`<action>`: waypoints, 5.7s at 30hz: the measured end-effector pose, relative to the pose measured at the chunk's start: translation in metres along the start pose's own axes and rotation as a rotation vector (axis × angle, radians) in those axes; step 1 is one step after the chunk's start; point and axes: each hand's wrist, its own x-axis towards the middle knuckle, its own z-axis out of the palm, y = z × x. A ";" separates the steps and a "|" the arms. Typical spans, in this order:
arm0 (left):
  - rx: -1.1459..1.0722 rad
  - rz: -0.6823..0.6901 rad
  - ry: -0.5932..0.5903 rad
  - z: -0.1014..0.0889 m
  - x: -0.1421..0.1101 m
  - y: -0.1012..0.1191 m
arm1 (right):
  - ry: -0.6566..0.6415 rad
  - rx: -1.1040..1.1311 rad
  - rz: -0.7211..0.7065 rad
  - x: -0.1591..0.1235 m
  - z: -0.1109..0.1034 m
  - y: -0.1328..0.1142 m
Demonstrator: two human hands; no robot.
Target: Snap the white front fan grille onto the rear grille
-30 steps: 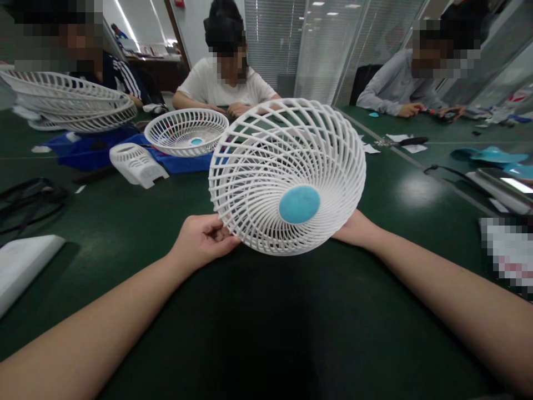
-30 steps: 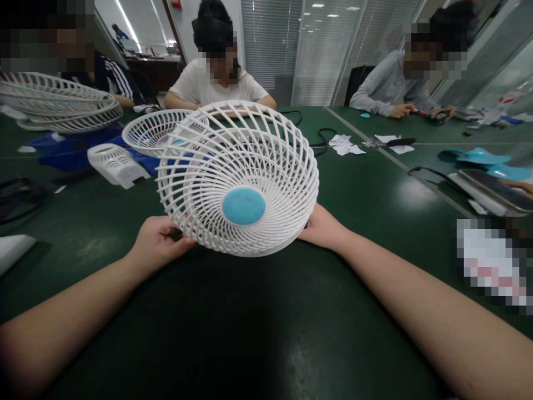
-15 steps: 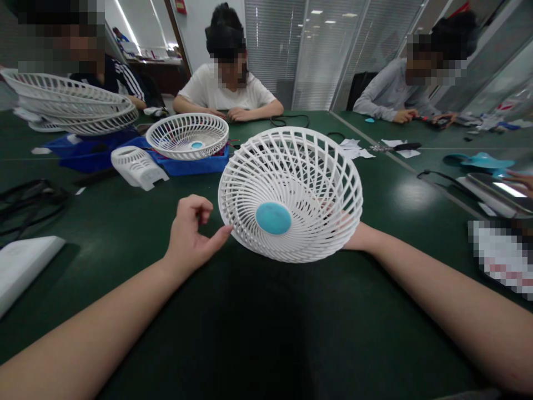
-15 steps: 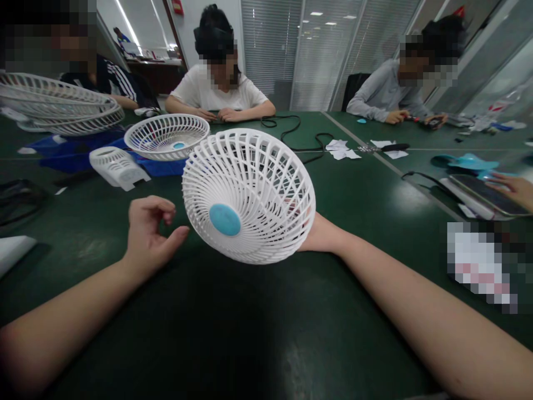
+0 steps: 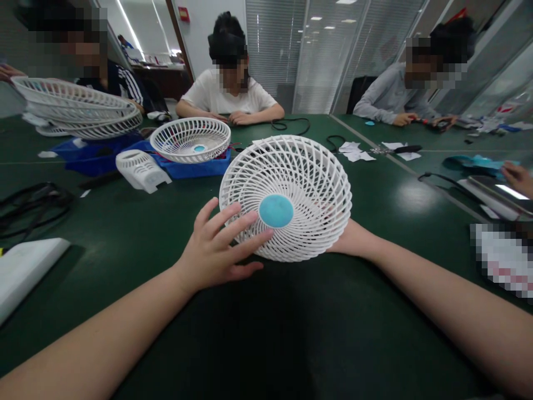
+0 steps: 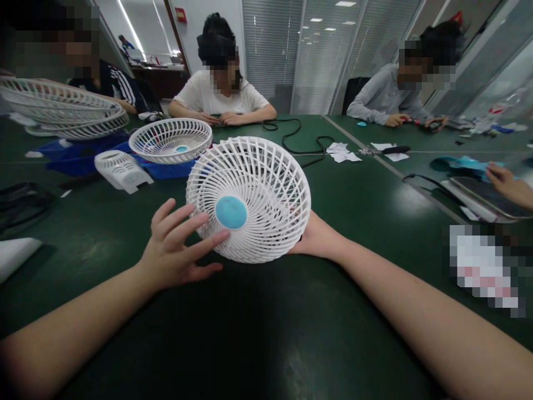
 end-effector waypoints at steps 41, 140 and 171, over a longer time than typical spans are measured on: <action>-0.605 -0.802 0.105 0.019 -0.018 -0.028 | 0.350 -0.625 -0.269 -0.010 0.006 -0.046; -0.411 -0.681 -0.007 0.017 -0.012 -0.028 | 0.487 -0.517 -0.311 -0.007 0.004 -0.042; -0.432 -0.674 0.009 0.020 -0.014 -0.029 | 0.484 -0.521 -0.276 -0.009 0.004 -0.041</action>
